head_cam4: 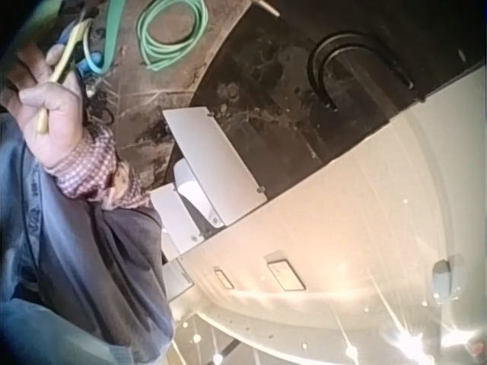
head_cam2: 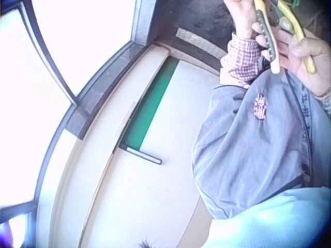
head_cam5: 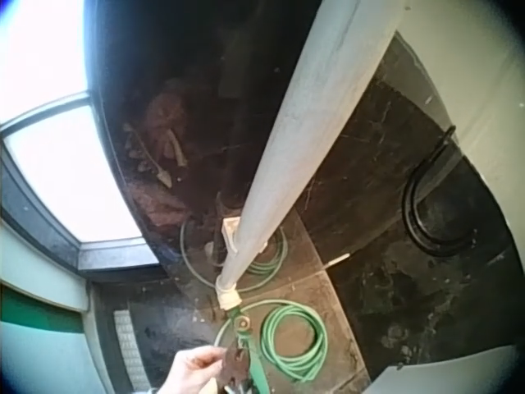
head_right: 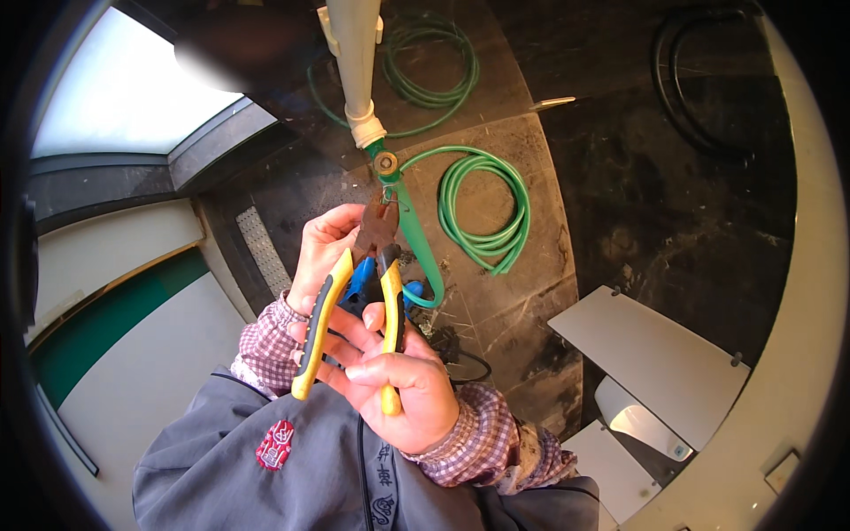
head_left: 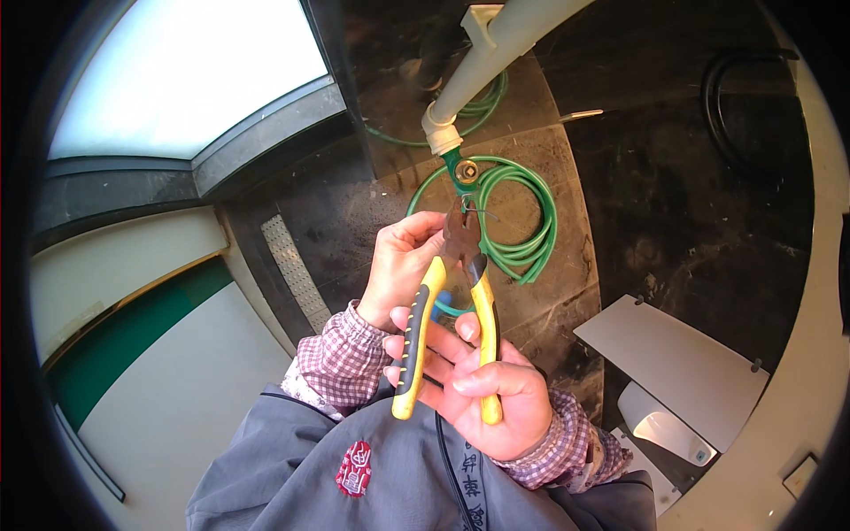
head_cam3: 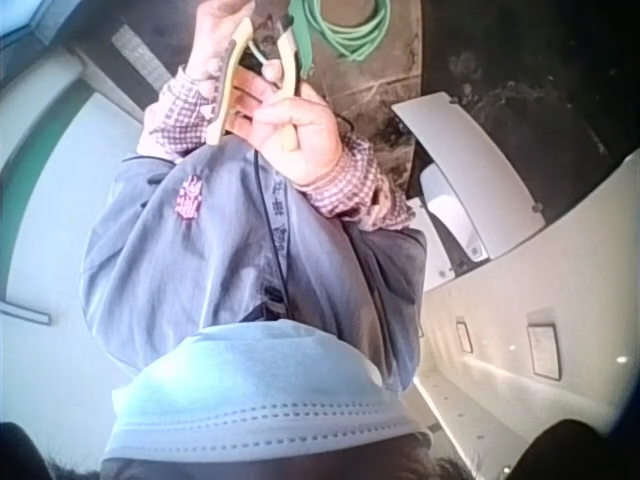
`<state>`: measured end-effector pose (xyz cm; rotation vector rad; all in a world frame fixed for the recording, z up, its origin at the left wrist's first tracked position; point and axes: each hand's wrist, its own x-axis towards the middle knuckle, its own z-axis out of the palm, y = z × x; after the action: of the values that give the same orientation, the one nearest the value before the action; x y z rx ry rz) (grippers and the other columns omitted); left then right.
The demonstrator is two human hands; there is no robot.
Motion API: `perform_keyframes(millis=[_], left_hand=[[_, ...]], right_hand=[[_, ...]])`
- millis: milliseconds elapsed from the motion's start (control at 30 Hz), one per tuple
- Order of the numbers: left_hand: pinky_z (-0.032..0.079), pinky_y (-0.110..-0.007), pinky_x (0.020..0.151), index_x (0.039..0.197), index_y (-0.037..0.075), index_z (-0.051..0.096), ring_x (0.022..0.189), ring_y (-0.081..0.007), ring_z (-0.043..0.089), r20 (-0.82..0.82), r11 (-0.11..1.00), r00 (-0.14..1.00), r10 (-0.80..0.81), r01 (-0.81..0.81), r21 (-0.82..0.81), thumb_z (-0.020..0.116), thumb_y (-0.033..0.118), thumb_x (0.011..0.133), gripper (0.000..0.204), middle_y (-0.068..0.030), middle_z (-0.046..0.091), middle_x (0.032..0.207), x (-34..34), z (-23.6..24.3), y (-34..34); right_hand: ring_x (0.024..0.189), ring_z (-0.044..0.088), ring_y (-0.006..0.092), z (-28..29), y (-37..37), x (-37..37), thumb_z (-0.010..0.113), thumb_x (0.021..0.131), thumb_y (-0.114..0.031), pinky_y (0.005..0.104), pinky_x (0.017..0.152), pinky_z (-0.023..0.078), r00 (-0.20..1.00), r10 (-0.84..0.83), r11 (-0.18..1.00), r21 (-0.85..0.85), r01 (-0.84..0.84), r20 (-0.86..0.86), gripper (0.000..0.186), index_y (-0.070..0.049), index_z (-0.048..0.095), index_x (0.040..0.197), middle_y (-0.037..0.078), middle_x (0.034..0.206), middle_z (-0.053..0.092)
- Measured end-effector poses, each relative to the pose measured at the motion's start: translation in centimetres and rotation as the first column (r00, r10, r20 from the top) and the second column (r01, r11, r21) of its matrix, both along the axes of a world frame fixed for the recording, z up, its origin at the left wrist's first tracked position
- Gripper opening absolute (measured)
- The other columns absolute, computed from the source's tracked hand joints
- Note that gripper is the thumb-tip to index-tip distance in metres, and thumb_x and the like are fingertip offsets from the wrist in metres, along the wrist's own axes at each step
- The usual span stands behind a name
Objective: The recorder uses pliers to tighten a hose connection in a public restroom.
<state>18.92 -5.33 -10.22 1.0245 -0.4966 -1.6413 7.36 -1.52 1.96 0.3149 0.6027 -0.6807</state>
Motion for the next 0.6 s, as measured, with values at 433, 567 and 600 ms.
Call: perform_keyframes(millis=[433,567,600], left_hand=[[0.047,-0.02,0.061,0.091,-0.004,0.058,0.066,-0.0075,0.058,-0.056,0.999,0.998,-0.008,0.01,0.037,0.049,-0.002,0.082,0.013,-0.0054,0.063,0.079,-0.2,-1.3,-0.1],[0.052,-0.028,0.065,0.093,-0.003,0.057,0.07,-0.0167,0.063,-0.083,0.998,0.994,-0.068,0.069,0.014,0.051,0.004,0.085,0.012,-0.0118,0.063,0.082,0.2,-2.6,0.1],[0.053,-0.029,0.065,0.093,-0.003,0.057,0.069,-0.0177,0.063,-0.074,0.996,0.993,-0.09,0.09,-0.011,0.052,0.005,0.085,0.012,-0.0121,0.063,0.082,0.2,-2.6,-0.1]], right_hand=[[0.123,0.032,0.0404,-4.9,2.5,-0.7,0.042,0.069,0.013,0.0488,0.101,0.029,0.996,0.046,0.957,-0.283,-0.064,-0.071,0.044,-0.015,0.041,0.104,0.016,0.137,0.026],[0.121,0.035,0.0393,-5.6,2.8,-0.5,0.044,0.068,0.015,0.0511,0.102,0.027,0.999,0.018,0.96,-0.277,-0.026,-0.029,0.043,-0.014,0.041,0.099,0.015,0.136,0.029],[0.121,0.035,0.0387,-5.7,2.9,-0.6,0.044,0.068,0.015,0.0511,0.101,0.027,1.0,0.014,0.96,-0.278,-0.019,-0.02,0.042,-0.014,0.041,0.099,0.015,0.136,0.029]])
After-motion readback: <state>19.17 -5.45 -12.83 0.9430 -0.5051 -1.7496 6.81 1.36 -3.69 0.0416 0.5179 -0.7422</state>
